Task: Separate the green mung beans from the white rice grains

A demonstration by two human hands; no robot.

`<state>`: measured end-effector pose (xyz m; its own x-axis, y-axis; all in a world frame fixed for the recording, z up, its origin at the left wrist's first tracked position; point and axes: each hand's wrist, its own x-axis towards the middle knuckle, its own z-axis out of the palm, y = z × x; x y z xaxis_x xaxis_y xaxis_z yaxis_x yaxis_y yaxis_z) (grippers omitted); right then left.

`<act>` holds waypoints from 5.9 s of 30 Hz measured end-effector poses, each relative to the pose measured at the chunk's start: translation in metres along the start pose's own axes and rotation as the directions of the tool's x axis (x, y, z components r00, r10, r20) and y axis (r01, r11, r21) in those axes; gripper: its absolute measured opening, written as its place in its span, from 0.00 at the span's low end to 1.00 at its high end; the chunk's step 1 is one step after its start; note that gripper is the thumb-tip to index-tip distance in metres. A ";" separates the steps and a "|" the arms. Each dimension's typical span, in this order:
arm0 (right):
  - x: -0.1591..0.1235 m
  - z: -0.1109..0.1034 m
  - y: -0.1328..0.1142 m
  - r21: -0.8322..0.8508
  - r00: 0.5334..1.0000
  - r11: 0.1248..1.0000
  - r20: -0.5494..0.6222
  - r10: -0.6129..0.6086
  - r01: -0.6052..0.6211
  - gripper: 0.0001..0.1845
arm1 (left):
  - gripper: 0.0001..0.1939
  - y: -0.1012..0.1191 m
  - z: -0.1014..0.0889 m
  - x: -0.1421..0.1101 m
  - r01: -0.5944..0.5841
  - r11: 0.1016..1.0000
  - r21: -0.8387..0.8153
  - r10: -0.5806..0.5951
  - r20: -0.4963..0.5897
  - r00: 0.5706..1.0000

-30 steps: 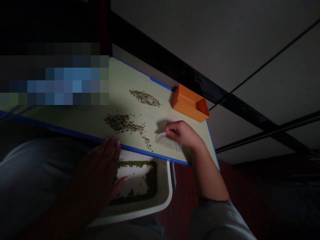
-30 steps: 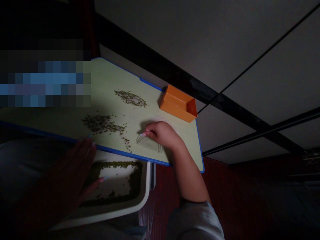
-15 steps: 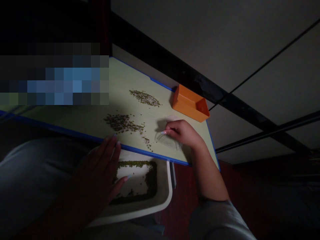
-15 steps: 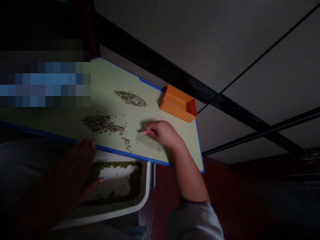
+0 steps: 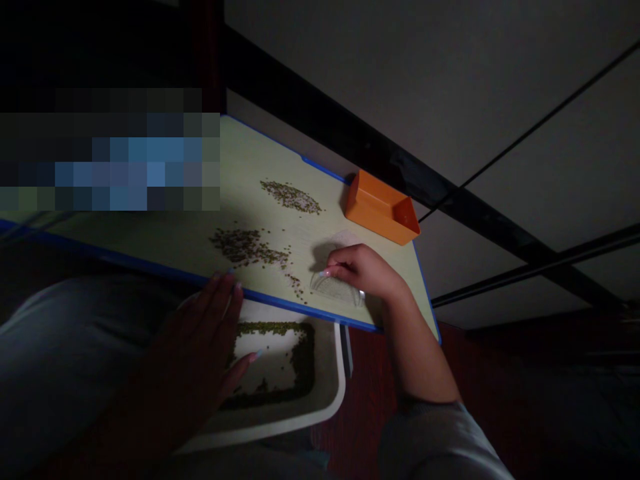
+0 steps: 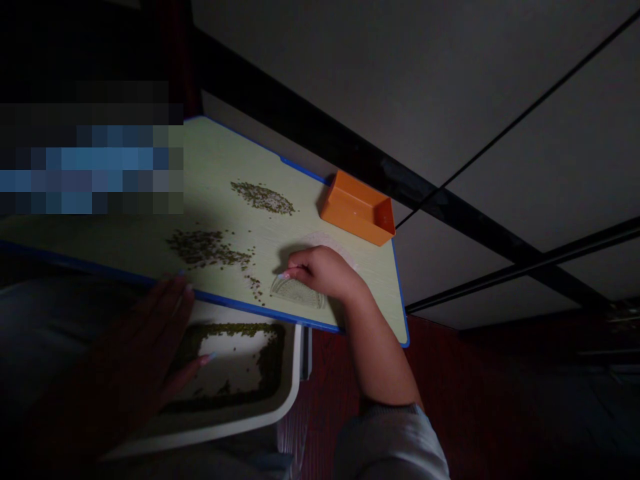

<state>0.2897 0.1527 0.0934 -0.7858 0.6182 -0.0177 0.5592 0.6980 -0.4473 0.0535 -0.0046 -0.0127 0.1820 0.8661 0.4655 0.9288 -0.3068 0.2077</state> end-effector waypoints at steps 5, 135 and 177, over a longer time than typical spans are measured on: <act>0.001 0.004 -0.002 0.023 0.999 1.000 0.032 -0.010 0.009 0.14 | 0.42 0.000 0.002 0.000 0.006 1.000 0.000 -0.006 -0.011 1.000; 0.003 0.007 -0.011 -0.022 1.000 1.000 0.008 -0.001 0.001 0.16 | 0.43 0.002 -0.001 0.001 0.021 1.000 -0.016 -0.021 0.001 1.000; 0.008 0.015 -0.014 -0.135 0.998 0.991 -0.061 -0.004 -0.004 0.17 | 0.40 0.001 0.003 0.000 0.017 0.999 -0.050 -0.018 -0.018 1.000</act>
<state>0.2716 0.1421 0.0860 -0.7706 0.6362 0.0384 0.5932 0.7379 -0.3220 0.0558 -0.0037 -0.0149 0.1590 0.8643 0.4771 0.9144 -0.3112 0.2590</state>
